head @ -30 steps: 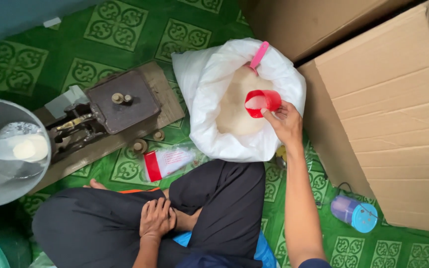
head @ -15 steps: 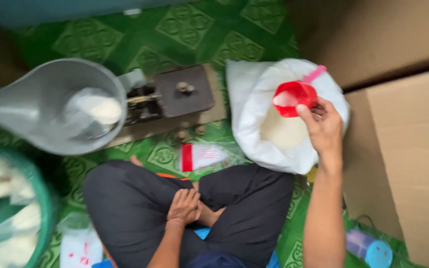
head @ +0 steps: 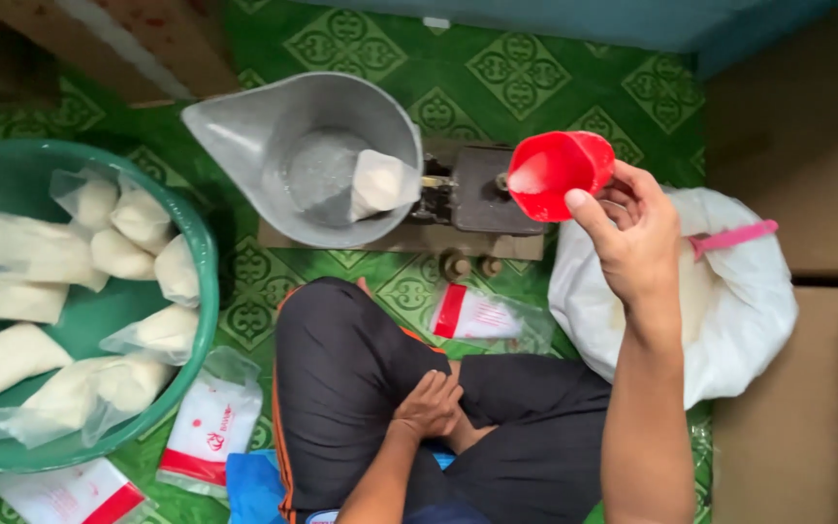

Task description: A person manually scoops white powder from a large sack into a container on a scale to reach a specific weight.

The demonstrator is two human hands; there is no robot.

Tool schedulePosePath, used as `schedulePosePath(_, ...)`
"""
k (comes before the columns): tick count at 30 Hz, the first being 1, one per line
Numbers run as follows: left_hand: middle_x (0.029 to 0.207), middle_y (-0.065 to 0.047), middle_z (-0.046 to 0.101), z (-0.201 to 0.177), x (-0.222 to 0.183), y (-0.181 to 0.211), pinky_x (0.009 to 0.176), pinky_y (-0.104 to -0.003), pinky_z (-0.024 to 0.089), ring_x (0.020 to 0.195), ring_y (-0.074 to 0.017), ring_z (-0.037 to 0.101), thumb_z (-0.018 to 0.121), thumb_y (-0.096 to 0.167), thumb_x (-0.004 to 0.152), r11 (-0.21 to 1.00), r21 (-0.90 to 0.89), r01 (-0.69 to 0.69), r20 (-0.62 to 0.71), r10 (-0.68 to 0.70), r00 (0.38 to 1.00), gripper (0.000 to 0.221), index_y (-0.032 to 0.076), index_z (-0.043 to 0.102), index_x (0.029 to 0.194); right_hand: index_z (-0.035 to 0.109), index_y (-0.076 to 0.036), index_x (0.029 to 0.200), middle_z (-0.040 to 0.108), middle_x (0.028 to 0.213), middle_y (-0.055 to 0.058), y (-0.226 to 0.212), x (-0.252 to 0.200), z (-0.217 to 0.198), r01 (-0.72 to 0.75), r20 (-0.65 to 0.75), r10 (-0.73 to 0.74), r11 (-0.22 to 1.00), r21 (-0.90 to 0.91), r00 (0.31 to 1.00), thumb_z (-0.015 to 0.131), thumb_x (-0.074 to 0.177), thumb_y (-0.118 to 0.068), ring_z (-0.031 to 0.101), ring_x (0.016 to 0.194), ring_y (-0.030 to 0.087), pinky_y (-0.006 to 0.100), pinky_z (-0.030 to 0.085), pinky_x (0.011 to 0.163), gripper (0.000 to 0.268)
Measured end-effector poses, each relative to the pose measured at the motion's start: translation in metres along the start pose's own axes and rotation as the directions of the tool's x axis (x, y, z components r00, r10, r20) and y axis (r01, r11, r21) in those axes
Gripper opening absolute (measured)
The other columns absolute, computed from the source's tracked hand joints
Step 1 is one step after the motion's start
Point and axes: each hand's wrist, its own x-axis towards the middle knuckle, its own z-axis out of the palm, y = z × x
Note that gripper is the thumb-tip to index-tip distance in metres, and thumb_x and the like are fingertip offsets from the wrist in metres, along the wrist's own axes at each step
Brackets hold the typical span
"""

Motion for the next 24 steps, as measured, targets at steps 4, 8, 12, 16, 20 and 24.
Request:
schedulePosePath(4,0.092,-0.010,0.058,-0.010,0.005,-0.002,0.097,-0.039,0.040,0.085,-0.0288,0.052,0.058,0.034,0.064,1.000,-0.021,0.006,-0.029,-0.007,1.000,0.035,0.012,0.063,0.090,0.058,0.001,0.124,0.065,0.110,0.008,-0.023,0.007,0.046,0.036,0.038,-0.035,0.999,-0.030,0.999,0.074,0.081,-0.025,0.061,0.094,0.012,0.023,0.053,0.086,0.053)
schedulePosePath(8,0.089,-0.011,0.058,-0.008,0.003,-0.001,0.095,-0.037,0.040,0.083,-0.0288,0.053,0.056,0.032,0.070,0.999,-0.052,0.008,-0.048,-0.010,0.999,0.029,0.010,0.063,0.089,0.058,0.000,0.123,0.063,0.111,0.011,-0.031,0.011,0.082,0.134,0.050,-0.126,0.970,-0.202,0.991,0.078,0.077,-0.027,0.063,0.095,0.016,0.028,0.054,0.085,0.058)
schedulePosePath(12,0.090,-0.010,0.060,-0.005,0.003,0.001,0.096,-0.038,0.040,0.086,-0.0289,0.053,0.056,0.032,0.074,0.998,-0.059,0.010,-0.064,-0.014,0.998,0.026,0.011,0.062,0.087,0.057,0.000,0.122,0.059,0.113,0.014,-0.031,0.013,0.103,0.258,0.078,-0.247,0.896,-0.360,0.966,0.084,0.072,-0.028,0.062,0.097,0.020,0.032,0.053,0.085,0.063)
schedulePosePath(16,0.087,-0.011,0.058,-0.006,0.004,-0.001,0.095,-0.038,0.040,0.083,-0.0286,0.052,0.055,0.029,0.075,0.996,-0.094,0.003,-0.081,-0.010,0.997,0.023,0.010,0.062,0.085,0.056,0.001,0.122,0.057,0.112,0.015,-0.037,0.011,0.116,0.354,0.119,-0.335,0.844,-0.404,0.935,0.086,0.071,-0.027,0.059,0.101,0.023,0.032,0.052,0.086,0.065)
schedulePosePath(20,0.090,-0.009,0.059,-0.007,0.004,0.000,0.098,-0.038,0.039,0.086,-0.0273,0.053,0.054,0.032,0.077,0.998,-0.062,0.003,-0.060,-0.006,0.998,0.025,0.011,0.063,0.087,0.052,0.004,0.123,0.054,0.114,0.019,-0.041,0.009,0.125,0.474,0.159,-0.453,0.763,-0.440,0.877,0.087,0.070,-0.023,0.053,0.104,0.029,0.036,0.049,0.086,0.069)
schedulePosePath(24,0.090,-0.008,0.059,-0.003,0.003,0.001,0.099,-0.037,0.039,0.087,-0.0264,0.054,0.054,0.031,0.078,0.999,-0.050,0.007,-0.060,-0.010,0.998,0.024,0.011,0.064,0.087,0.048,0.007,0.127,0.052,0.114,0.021,-0.041,0.006,0.132,0.577,0.196,-0.555,0.682,-0.450,0.809,0.087,0.070,-0.016,0.050,0.105,0.032,0.037,0.047,0.089,0.073)
